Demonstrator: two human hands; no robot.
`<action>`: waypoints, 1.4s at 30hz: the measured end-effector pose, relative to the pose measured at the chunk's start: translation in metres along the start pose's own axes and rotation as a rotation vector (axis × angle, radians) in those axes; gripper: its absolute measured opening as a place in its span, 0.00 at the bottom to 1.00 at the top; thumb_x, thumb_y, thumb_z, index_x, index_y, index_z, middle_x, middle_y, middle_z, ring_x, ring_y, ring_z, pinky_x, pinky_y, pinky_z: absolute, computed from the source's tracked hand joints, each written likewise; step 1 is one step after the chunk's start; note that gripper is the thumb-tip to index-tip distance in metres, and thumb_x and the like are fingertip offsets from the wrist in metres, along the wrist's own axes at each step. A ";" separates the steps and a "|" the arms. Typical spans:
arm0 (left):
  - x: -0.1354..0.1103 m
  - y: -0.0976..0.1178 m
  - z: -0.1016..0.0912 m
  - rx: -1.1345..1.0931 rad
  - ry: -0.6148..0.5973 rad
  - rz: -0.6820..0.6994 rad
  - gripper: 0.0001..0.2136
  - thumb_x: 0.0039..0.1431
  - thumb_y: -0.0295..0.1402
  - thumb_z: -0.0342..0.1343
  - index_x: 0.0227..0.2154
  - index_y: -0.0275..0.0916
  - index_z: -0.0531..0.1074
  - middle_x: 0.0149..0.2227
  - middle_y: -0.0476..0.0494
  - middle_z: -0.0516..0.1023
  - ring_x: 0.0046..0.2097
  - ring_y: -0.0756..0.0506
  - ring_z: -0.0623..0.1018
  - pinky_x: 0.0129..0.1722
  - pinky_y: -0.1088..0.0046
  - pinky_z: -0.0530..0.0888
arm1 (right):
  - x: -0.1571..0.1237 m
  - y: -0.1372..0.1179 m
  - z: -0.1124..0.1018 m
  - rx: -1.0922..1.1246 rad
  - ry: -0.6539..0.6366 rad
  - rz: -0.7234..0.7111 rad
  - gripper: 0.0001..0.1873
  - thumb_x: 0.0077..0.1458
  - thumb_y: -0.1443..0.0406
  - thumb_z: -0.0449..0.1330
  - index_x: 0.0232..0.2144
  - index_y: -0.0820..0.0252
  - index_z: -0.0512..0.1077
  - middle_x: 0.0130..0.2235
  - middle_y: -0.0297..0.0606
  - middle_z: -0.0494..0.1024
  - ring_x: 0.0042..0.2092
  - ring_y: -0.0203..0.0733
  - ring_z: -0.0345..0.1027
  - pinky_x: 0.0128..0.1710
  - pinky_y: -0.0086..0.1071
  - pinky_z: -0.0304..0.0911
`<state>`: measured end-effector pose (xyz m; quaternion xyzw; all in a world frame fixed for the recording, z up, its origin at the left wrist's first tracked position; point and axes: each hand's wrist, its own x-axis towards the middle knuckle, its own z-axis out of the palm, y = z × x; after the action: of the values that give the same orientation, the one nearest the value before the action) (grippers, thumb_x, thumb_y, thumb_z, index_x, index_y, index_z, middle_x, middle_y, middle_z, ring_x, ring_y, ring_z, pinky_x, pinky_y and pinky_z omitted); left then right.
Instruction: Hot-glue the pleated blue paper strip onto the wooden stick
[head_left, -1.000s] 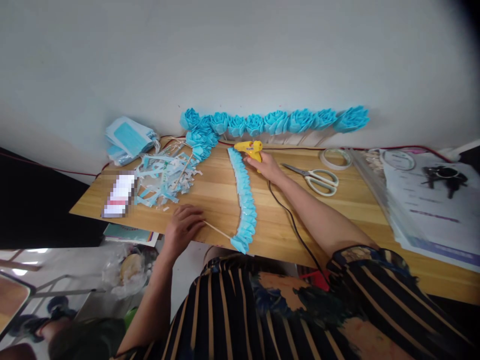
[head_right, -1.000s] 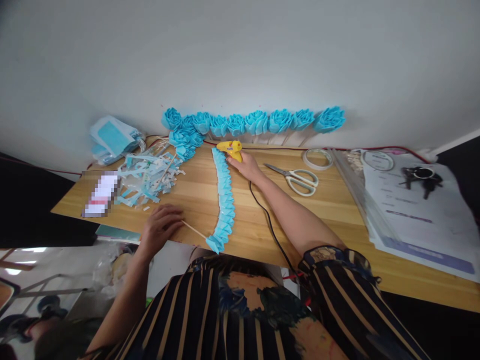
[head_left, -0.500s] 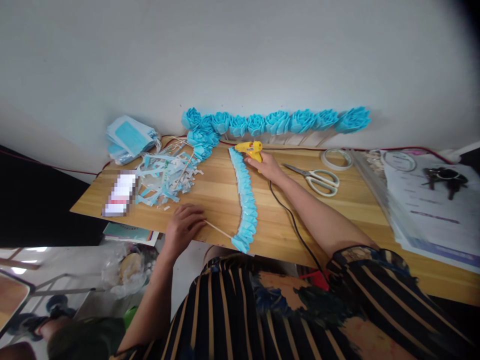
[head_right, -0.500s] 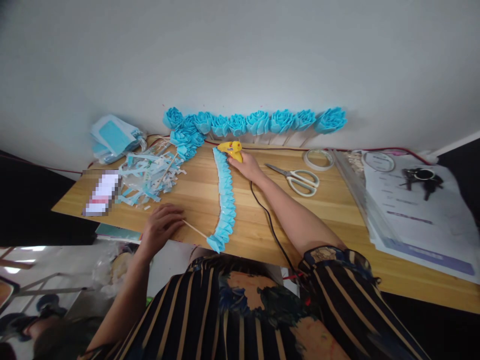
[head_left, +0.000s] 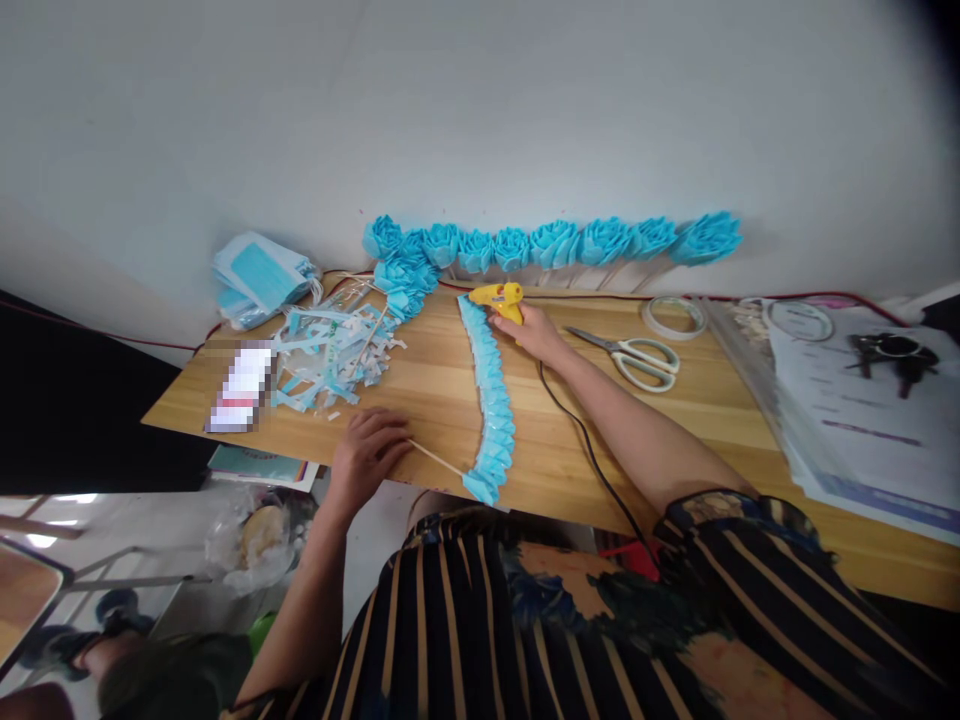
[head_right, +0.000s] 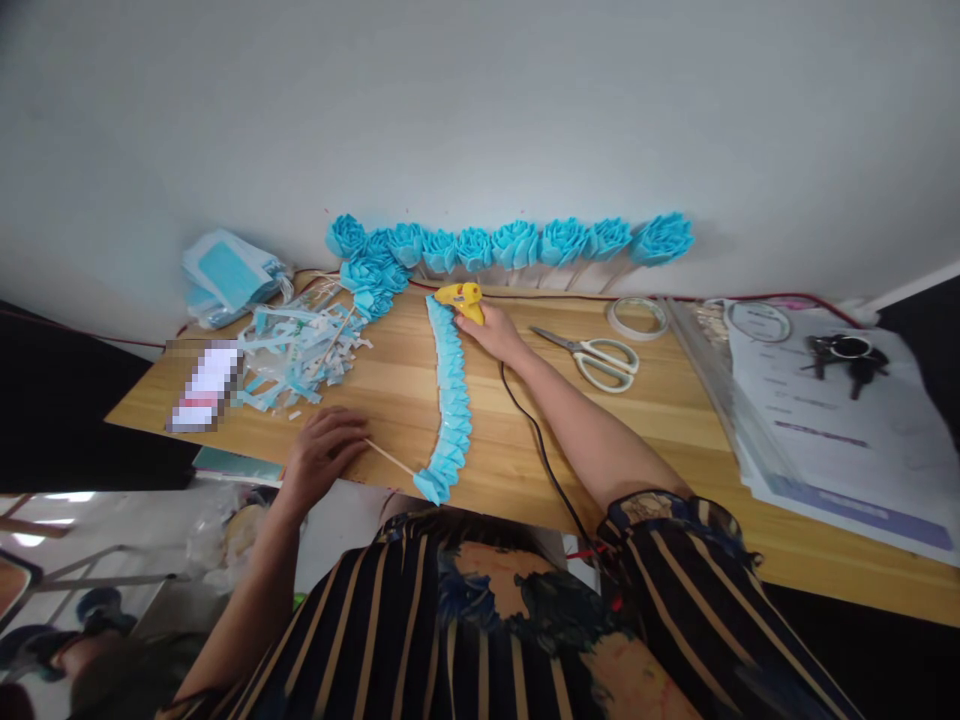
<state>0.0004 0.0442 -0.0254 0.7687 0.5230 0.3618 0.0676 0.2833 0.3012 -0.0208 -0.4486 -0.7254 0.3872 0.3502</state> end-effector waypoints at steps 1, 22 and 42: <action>0.000 0.000 0.000 0.002 0.000 0.003 0.05 0.68 0.35 0.61 0.39 0.41 0.80 0.46 0.41 0.82 0.50 0.39 0.77 0.51 0.56 0.74 | 0.000 0.000 0.000 -0.004 -0.004 -0.006 0.18 0.58 0.57 0.65 0.46 0.62 0.80 0.43 0.42 0.85 0.44 0.52 0.78 0.48 0.43 0.72; 0.000 -0.001 0.001 -0.008 0.015 0.020 0.03 0.67 0.33 0.62 0.40 0.41 0.80 0.46 0.41 0.82 0.51 0.39 0.77 0.53 0.57 0.73 | -0.003 -0.004 -0.001 -0.014 0.017 -0.005 0.20 0.59 0.56 0.64 0.46 0.64 0.80 0.46 0.44 0.85 0.46 0.52 0.78 0.50 0.43 0.71; 0.001 0.000 0.000 -0.005 0.016 0.050 0.03 0.66 0.30 0.63 0.41 0.40 0.79 0.46 0.41 0.81 0.51 0.40 0.77 0.52 0.57 0.73 | 0.000 0.004 0.000 0.095 0.013 -0.031 0.18 0.58 0.56 0.64 0.46 0.62 0.79 0.48 0.45 0.85 0.51 0.52 0.78 0.55 0.46 0.71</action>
<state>0.0004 0.0448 -0.0254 0.7786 0.5034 0.3706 0.0562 0.2851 0.3026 -0.0240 -0.4225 -0.7108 0.4129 0.3819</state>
